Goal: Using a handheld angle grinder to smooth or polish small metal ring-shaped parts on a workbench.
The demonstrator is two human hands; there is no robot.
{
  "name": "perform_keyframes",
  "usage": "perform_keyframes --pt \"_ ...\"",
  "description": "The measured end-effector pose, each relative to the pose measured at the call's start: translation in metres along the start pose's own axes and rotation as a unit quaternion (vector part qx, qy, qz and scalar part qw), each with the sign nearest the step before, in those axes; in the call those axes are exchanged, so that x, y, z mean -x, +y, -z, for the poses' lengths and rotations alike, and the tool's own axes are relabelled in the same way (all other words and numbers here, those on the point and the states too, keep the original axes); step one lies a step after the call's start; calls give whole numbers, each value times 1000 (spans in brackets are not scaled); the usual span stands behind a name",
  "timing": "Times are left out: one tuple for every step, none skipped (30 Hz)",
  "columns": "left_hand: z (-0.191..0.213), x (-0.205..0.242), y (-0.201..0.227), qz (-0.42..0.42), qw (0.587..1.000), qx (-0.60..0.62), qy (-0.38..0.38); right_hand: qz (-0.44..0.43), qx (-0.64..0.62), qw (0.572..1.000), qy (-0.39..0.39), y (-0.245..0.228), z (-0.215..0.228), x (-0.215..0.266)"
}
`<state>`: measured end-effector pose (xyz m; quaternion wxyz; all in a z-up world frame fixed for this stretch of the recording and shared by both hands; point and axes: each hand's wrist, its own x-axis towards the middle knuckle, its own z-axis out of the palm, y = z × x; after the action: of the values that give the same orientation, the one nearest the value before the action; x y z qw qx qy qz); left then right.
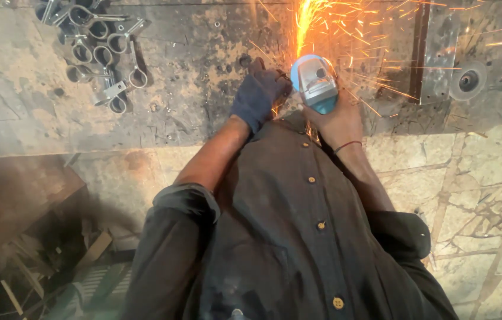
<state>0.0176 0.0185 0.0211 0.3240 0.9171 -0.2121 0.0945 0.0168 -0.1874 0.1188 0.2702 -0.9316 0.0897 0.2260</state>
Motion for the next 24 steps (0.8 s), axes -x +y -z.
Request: perform_keyframes --pt "-5 3 -2 0 1000 0 0 0 0 1000 -1 -1 1 1" --pt "-10 6 -4 6 1000 -10 -13 46 -33 998 17 -3 2 3" --pt "-15 7 -6 11 999 -21 -24 93 -66 993 35 -4 4 3" --pt "-17 7 -7 10 999 -21 -23 93 -66 993 36 3 0 0" --pt "-19 7 -7 14 1000 -12 -8 60 -30 998 21 9 -3 -3" --pt "-21 7 -7 17 1000 -3 8 28 6 1000 5 16 -6 -5" --pt "-22 8 -8 17 1000 -2 7 27 6 1000 6 20 -7 -7" --pt "-23 8 -9 12 1000 -2 1 19 21 1000 0 24 -9 -9" --pt "-22 9 -11 10 1000 -4 -6 13 35 999 -8 27 -12 -11" --pt "-21 11 -12 11 1000 -5 -6 14 34 999 -10 25 -12 -11" --pt "-22 12 -11 14 1000 -8 -5 1 46 999 0 24 -11 -9" --pt "-23 13 -9 18 1000 -11 -4 -12 59 998 10 24 -9 -8" --pt "-19 11 -8 17 1000 -10 -5 -14 59 998 11 19 -7 -6" --pt "-15 8 -7 12 1000 2 5 17 20 1000 13 13 -3 -4" --pt "-10 5 -7 7 1000 12 15 49 -20 998 15 7 -1 -3" --pt "-10 4 -7 6 1000 12 14 48 -21 998 16 8 -2 -4" --pt "-10 5 -6 10 1000 19 -18 76 -26 996 27 10 -3 -3" --pt "-9 6 -5 14 998 27 -50 103 -31 993 38 12 -3 -3" --pt "-18 10 -10 13 998 26 -50 104 -31 993 39 14 -4 -5" --pt "-27 13 -14 12 1000 -2 -20 94 -30 994 39 17 -5 -6" --pt "-36 18 -18 12 999 -28 9 82 -27 995 39 20 -6 -7" --pt "-29 14 -15 12 1000 -28 8 82 -28 995 39 16 -5 -7" --pt "-23 11 -12 10 1000 -25 -3 51 -10 998 32 14 -4 -6" --pt "-17 7 -8 7 1000 -22 -13 21 8 999 24 12 -3 -5"
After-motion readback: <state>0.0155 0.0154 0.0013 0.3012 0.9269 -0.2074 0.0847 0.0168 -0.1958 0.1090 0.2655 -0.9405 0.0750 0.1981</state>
